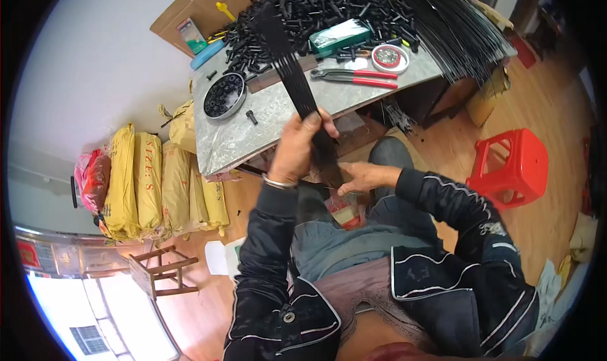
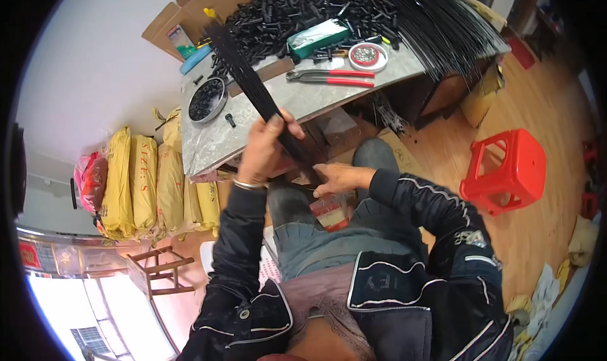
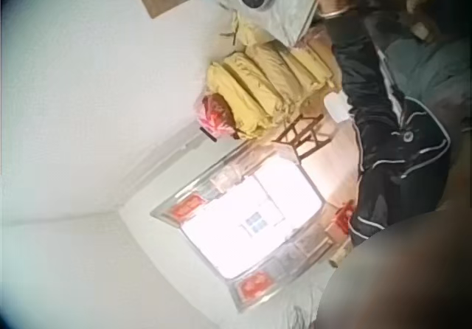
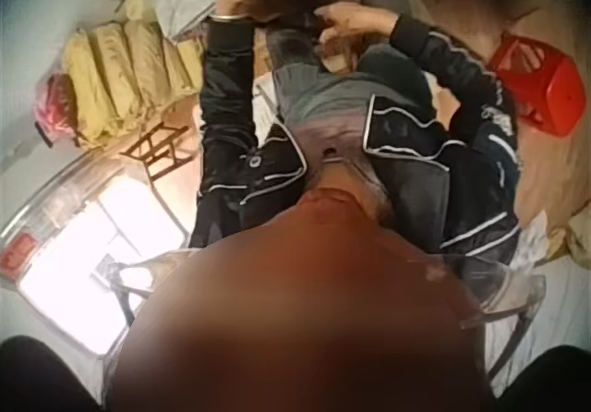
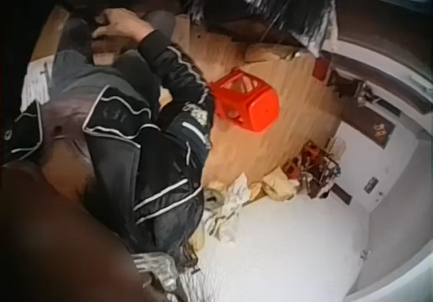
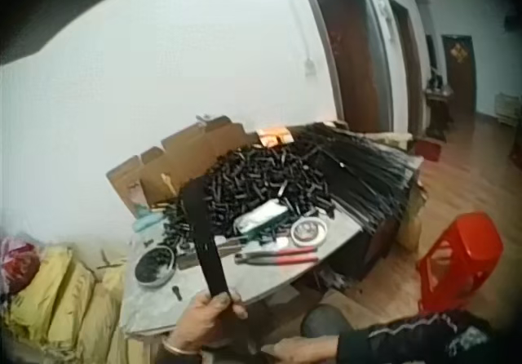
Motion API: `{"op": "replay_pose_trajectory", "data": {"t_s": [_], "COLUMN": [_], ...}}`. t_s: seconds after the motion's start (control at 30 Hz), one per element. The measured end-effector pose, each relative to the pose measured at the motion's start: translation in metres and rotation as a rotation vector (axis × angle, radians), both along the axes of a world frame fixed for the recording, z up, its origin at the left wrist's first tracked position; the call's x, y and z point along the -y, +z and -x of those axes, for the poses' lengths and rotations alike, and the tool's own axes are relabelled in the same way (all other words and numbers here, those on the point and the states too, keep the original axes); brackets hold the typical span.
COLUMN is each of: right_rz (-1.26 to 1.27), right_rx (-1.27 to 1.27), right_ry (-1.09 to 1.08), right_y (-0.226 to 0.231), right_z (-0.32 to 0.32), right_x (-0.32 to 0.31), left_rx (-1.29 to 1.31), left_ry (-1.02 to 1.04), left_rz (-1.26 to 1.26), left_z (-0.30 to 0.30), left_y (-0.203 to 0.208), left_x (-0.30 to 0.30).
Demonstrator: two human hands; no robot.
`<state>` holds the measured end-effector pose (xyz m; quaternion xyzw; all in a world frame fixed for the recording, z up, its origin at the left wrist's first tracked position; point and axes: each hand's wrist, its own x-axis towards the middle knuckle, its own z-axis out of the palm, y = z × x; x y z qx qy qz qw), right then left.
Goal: Assembling and trimming bundles of black rods or wires at a workstation.
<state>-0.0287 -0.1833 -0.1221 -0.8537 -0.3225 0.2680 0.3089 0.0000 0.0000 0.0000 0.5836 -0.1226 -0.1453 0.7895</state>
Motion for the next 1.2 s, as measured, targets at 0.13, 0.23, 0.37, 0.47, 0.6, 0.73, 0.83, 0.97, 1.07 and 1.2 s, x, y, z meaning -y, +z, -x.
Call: {"op": "replay_pose_trajectory", "data": {"t_s": [0.13, 0.23, 0.37, 0.47, 0.6, 0.73, 0.83, 0.97, 1.07, 1.2], "right_rz": [-0.157, -0.076, -0.041, 0.01, 0.115, -0.048, -0.78, -1.089, -1.256, -1.267], "right_rx": [-0.502, -0.616, -0.543, -0.636, -0.669, -0.713, -0.432, -0.26, -0.433, -0.457], "right_ry": [-0.055, 0.085, 0.197, 0.347, 0.353, 0.394, -0.092, 0.137, 0.233, -0.024], "right_y": [-0.095, -0.067, -0.087, -0.089, -0.071, 0.03, 0.12, 0.193, 0.223, 0.226], "right_z": [0.043, 0.074, 0.075, 0.08, 0.085, 0.008, -0.037, -0.032, 0.018, 0.055], "right_x": [-0.01, -0.024, -0.013, -0.015, -0.012, 0.017, 0.049, 0.026, 0.014, 0.043], "left_rx": [-0.123, -0.201, -0.205, -0.147, -0.134, -0.137, -0.107, -0.229, -0.543, -0.377], "left_ry": [0.132, 0.222, 0.259, 0.294, 0.199, 0.154, 0.088, 0.088, 0.18, 0.253], "left_rz": [0.116, 0.223, 0.122, 0.245, 0.164, 0.136, 0.082, 0.254, 0.351, 0.26], "left_z": [0.062, 0.101, 0.119, 0.103, 0.095, 0.095, 0.095, 0.098, 0.088, 0.093], "left_y": [-0.062, -0.09, -0.064, -0.024, -0.02, -0.016, -0.016, -0.018, -0.045, -0.028], "left_x": [0.016, -0.004, -0.005, -0.003, 0.01, 0.022, 0.039, 0.052, 0.035, 0.043]}}
